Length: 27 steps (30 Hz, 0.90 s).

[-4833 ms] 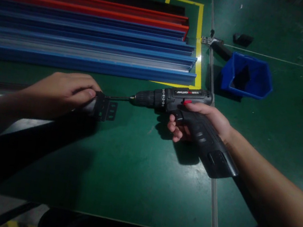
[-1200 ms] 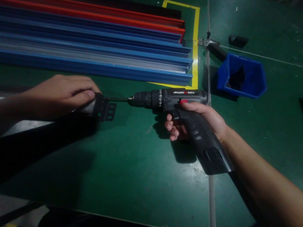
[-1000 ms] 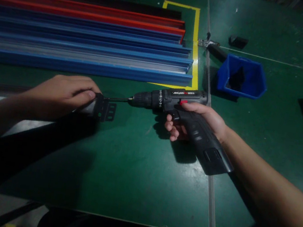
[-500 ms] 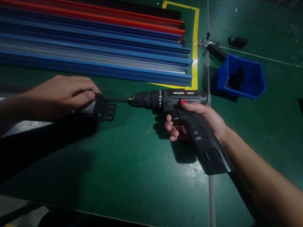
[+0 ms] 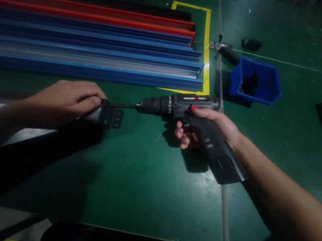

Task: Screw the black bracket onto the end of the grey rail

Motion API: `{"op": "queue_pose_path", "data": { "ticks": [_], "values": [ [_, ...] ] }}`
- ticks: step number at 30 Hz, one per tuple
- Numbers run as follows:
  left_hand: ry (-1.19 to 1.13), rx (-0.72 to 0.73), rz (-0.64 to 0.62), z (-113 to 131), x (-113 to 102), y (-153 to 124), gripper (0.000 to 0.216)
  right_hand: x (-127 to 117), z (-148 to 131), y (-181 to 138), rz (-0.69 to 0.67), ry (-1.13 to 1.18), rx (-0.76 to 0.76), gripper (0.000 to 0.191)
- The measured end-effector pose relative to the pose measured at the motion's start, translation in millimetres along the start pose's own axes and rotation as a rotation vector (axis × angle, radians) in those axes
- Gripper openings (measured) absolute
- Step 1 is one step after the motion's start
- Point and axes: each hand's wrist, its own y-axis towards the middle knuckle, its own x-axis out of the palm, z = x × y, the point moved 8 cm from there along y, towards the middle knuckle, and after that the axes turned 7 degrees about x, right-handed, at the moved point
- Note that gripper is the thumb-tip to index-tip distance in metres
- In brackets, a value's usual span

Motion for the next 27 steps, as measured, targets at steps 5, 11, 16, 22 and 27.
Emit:
{"op": "queue_pose_path", "data": {
  "ticks": [5,11,16,22,27],
  "values": [
    [0.004,0.009,0.011,-0.6,-0.3,-0.5,0.049,-1.4,0.3,-0.5,0.026,0.007,0.012,0.047],
    [-0.001,0.003,0.009,0.5,-0.5,-0.8,0.049,-1.0,1.4,-0.7,0.050,0.022,0.025,0.046],
    [0.012,0.003,0.009,-0.8,0.1,-0.6,0.050,0.7,0.6,-0.1,-0.014,0.008,0.009,0.049],
    [0.010,-0.006,0.015,-2.8,0.5,-1.0,0.049,-0.3,0.0,-0.3,-0.006,-0.003,0.008,0.048],
    [0.002,-0.020,0.008,-4.8,1.6,-1.2,0.043,-1.7,-0.4,-0.5,0.031,-0.030,-0.002,0.048]
  ]
}}
